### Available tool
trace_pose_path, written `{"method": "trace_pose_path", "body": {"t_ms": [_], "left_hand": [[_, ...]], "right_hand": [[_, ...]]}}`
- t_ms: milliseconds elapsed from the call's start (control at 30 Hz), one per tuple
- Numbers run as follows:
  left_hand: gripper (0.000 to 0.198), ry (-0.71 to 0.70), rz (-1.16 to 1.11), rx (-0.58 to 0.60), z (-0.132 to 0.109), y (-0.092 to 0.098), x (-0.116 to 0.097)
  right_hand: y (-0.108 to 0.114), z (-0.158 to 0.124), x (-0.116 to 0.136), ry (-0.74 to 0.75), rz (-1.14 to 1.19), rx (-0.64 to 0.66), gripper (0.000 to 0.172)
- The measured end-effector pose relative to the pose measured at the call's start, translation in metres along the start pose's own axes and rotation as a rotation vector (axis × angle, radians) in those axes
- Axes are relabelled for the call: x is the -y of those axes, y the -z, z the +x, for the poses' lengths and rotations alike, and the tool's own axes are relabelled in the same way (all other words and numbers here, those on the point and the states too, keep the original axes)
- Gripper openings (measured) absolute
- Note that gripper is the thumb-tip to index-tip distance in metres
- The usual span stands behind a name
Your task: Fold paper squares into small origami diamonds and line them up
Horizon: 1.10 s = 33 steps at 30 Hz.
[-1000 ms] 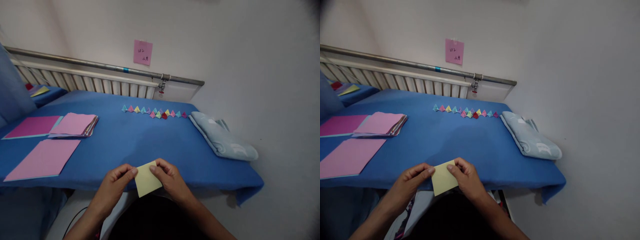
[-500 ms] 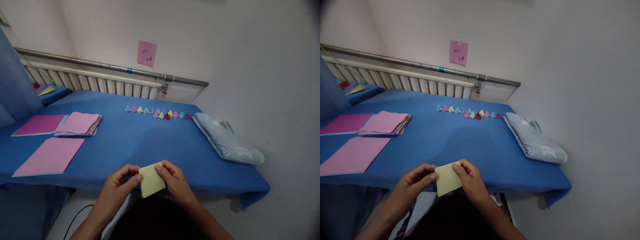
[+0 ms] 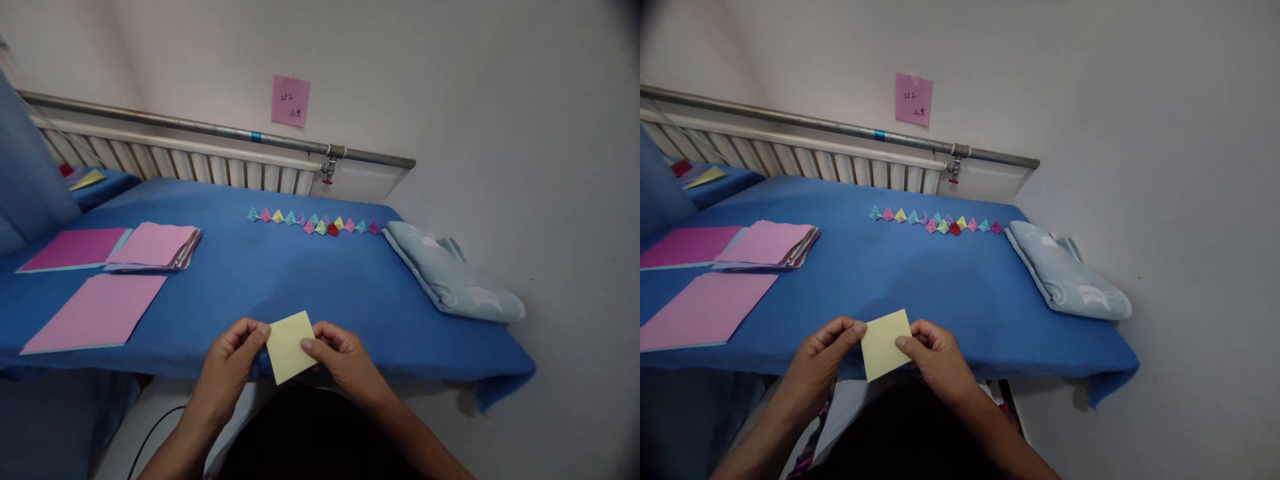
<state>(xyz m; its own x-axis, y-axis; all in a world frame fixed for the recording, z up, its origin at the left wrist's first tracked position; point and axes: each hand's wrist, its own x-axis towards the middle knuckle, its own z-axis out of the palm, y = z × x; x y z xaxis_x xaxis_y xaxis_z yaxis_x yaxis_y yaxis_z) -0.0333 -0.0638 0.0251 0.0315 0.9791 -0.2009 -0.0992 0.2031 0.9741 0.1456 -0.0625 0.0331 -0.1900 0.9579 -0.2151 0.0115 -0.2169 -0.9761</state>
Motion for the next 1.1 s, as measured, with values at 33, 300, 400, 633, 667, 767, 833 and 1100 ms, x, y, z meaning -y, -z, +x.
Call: {"method": "trace_pose_path", "body": {"t_ms": [33,300,400,633,667,767,833,1100], "left_hand": [[0.028,0.018,-0.026,0.005,0.0,0.0,0.001],[0.025,0.114,-0.11,0.21,-0.002,-0.006,0.008],[0.025,0.109,-0.101,0.192,-0.002,-0.007,0.005],[0.031,0.122,0.022,0.23,-0.003,-0.011,0.0],[0.031,0.122,0.036,0.228,-0.003,-0.011,0.001],[0.031,0.094,0.122,0.241,-0.003,-0.009,0.004],[0.029,-0.004,0.257,0.191,-0.002,-0.005,0.006],[0.029,-0.84,0.905,0.025,0.022,0.015,0.024]], "right_hand": [[0.0,0.001,-0.001,-0.008,-0.009,-0.005,0.025],[-0.002,0.0,-0.002,0.007,-0.003,-0.043,0.019],[0.0,0.0,-0.002,0.009,0.067,-0.051,0.025],[0.001,0.002,-0.005,0.033,0.096,-0.148,0.032],[0.001,0.003,-0.005,0.033,0.093,-0.151,0.032],[0.002,0.003,-0.007,0.038,0.085,-0.165,0.033],[0.003,0.004,-0.008,0.042,0.078,-0.176,0.033],[0.011,0.021,-0.007,0.099,-0.322,-0.174,0.034]]}}
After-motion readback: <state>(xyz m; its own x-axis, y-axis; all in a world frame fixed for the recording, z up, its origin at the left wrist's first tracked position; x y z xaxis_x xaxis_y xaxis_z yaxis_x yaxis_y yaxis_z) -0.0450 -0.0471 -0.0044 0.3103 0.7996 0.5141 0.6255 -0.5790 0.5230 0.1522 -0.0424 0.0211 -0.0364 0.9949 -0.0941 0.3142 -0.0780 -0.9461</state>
